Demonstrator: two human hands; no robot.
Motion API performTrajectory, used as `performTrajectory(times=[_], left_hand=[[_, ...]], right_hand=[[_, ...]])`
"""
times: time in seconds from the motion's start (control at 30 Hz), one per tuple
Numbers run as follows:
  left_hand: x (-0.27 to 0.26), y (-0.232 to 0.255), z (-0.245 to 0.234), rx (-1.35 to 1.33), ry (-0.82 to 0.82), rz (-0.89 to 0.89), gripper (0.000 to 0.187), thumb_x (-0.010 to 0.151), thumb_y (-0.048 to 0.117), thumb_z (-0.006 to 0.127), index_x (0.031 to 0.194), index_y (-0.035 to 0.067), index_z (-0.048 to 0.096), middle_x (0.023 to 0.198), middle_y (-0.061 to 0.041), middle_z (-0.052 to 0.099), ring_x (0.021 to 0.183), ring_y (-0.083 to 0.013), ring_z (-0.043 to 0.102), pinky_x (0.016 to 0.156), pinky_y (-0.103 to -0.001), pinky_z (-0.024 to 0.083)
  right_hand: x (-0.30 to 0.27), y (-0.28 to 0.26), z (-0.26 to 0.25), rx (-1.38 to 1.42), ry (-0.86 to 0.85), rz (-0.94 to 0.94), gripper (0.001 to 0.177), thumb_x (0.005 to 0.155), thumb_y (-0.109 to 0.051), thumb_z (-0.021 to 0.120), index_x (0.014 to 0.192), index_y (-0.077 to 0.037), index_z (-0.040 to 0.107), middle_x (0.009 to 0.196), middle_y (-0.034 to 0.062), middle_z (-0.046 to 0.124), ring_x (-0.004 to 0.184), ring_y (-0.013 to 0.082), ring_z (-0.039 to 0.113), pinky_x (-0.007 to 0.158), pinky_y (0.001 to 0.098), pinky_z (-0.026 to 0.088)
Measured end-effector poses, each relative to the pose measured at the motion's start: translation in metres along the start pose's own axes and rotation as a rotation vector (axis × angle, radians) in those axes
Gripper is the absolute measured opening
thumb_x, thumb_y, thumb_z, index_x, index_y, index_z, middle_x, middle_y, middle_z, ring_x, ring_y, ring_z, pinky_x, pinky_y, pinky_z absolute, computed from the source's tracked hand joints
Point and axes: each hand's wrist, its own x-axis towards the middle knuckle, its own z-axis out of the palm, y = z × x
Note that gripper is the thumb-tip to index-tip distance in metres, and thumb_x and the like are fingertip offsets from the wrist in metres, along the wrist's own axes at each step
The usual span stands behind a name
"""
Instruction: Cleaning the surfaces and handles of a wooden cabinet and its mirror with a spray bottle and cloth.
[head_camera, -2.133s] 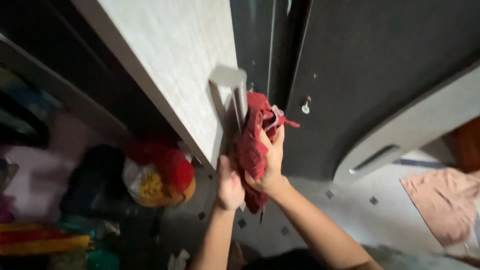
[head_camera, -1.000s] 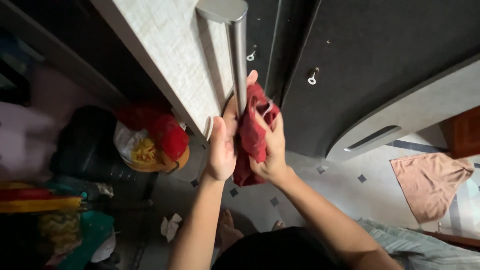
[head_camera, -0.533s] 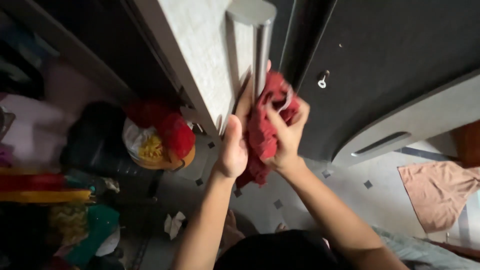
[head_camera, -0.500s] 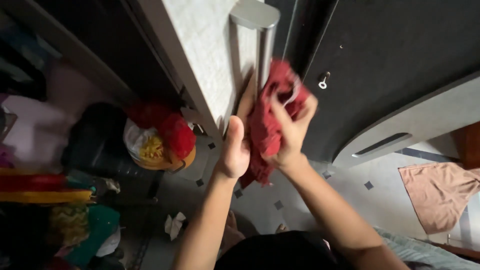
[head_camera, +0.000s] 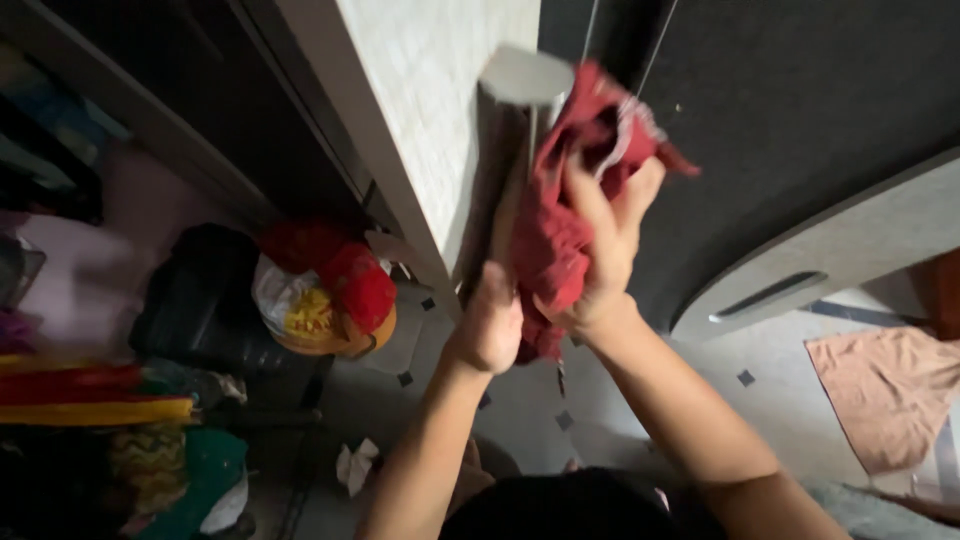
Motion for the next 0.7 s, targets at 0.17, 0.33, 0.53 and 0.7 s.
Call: performTrajectory(times=[0.17, 0.33, 0.53, 0.7], left_hand=[[0.006, 0.004, 0.008, 0.209, 0.059, 0.16, 0.099, 0.104, 0.067, 0.04, 0.167, 0.003, 0.001, 0.177, -0.008, 0.009, 0.165, -0.0223, 0.011, 0.135, -0.038, 0.009], [0.014, 0.033, 0.025, 0.36, 0.04, 0.242, 0.097, 0.11, 0.07, 0.032, 0.167, -0.006, 0.011, 0.172, -0.016, 0.022, 0.163, -0.0252, 0.02, 0.136, -0.036, 0.011], [0.033, 0.051, 0.046, 0.509, -0.004, 0.339, 0.097, 0.111, 0.067, 0.028, 0.169, -0.006, 0.004, 0.174, -0.016, 0.011, 0.164, -0.0241, 0.013, 0.137, -0.035, 0.006], [0.014, 0.005, 0.023, 0.169, -0.025, 0.239, 0.085, 0.114, 0.058, 0.029, 0.164, -0.009, 0.015, 0.169, -0.016, 0.025, 0.159, -0.0244, 0.024, 0.135, -0.036, 0.013]], right_hand=[[0.097, -0.02, -0.023, -0.026, -0.004, -0.145, 0.04, 0.096, -0.022, 0.072, 0.126, 0.003, 0.063, 0.135, 0.0211, 0.054, 0.125, 0.041, 0.055, 0.108, 0.0456, 0.045], [0.102, 0.01, -0.025, 0.304, -0.124, -0.039, 0.051, 0.09, -0.04, 0.051, 0.112, 0.004, 0.062, 0.113, 0.0168, 0.059, 0.102, 0.0321, 0.065, 0.088, 0.0341, 0.052], [0.122, 0.004, -0.031, 0.321, -0.093, -0.166, 0.057, 0.092, -0.046, 0.053, 0.107, 0.007, 0.067, 0.118, 0.0186, 0.063, 0.107, 0.0328, 0.061, 0.091, 0.039, 0.05], [0.134, -0.021, -0.041, 0.258, -0.195, -0.265, 0.034, 0.088, -0.032, 0.069, 0.089, 0.002, 0.07, 0.105, 0.0169, 0.072, 0.105, 0.0346, 0.067, 0.087, 0.0372, 0.053]])
